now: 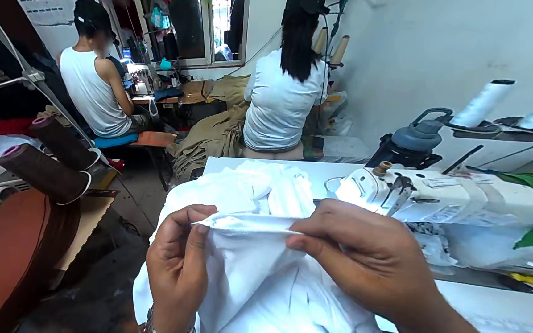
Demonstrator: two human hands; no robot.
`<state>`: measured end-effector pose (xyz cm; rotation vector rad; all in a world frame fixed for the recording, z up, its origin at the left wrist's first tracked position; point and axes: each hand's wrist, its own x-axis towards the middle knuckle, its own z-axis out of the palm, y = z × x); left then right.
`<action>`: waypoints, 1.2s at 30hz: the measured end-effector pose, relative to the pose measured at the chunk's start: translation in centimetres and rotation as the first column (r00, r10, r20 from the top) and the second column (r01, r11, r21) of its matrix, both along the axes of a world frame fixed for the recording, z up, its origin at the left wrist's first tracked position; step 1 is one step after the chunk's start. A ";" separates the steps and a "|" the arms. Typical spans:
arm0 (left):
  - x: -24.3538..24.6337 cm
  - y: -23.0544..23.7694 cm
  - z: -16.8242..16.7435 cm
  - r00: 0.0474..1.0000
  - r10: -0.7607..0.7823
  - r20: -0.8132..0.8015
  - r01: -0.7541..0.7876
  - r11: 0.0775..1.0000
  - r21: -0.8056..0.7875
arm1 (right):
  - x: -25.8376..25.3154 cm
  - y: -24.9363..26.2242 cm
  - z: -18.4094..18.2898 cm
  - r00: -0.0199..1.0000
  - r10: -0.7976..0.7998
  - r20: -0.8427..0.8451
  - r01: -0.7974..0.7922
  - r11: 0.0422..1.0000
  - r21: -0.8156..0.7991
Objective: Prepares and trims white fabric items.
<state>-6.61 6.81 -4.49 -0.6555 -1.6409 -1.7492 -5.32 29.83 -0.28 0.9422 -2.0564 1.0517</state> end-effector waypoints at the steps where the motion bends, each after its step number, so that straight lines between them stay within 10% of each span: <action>1: 0.1 0.2 -0.2 1.000 -0.020 0.008 0.020 0.999 0.026 | 0.0 -0.2 -0.5 0.999 -0.048 0.000 0.048 0.998 -0.037; 15: 1.0 2.1 -0.5 0.788 -0.571 0.229 0.397 0.756 0.520 | -0.3 -1.0 -3.0 0.962 -0.204 0.181 0.214 0.976 -0.040; 21: 1.0 3.4 -1.2 0.902 -0.308 0.303 0.302 0.951 0.070 | -0.1 -1.0 -4.0 0.982 -0.153 0.108 0.150 0.988 0.037; 27: 0.1 3.3 -1.6 0.987 -0.099 0.126 0.143 0.894 -0.424 | -0.1 -0.2 -3.4 0.991 -0.113 0.076 0.105 0.990 0.098; 36: 0.3 4.2 -2.5 0.975 -0.144 0.167 0.199 0.901 -0.385 | -0.2 0.8 -4.0 0.967 -0.089 0.238 0.113 0.990 -0.089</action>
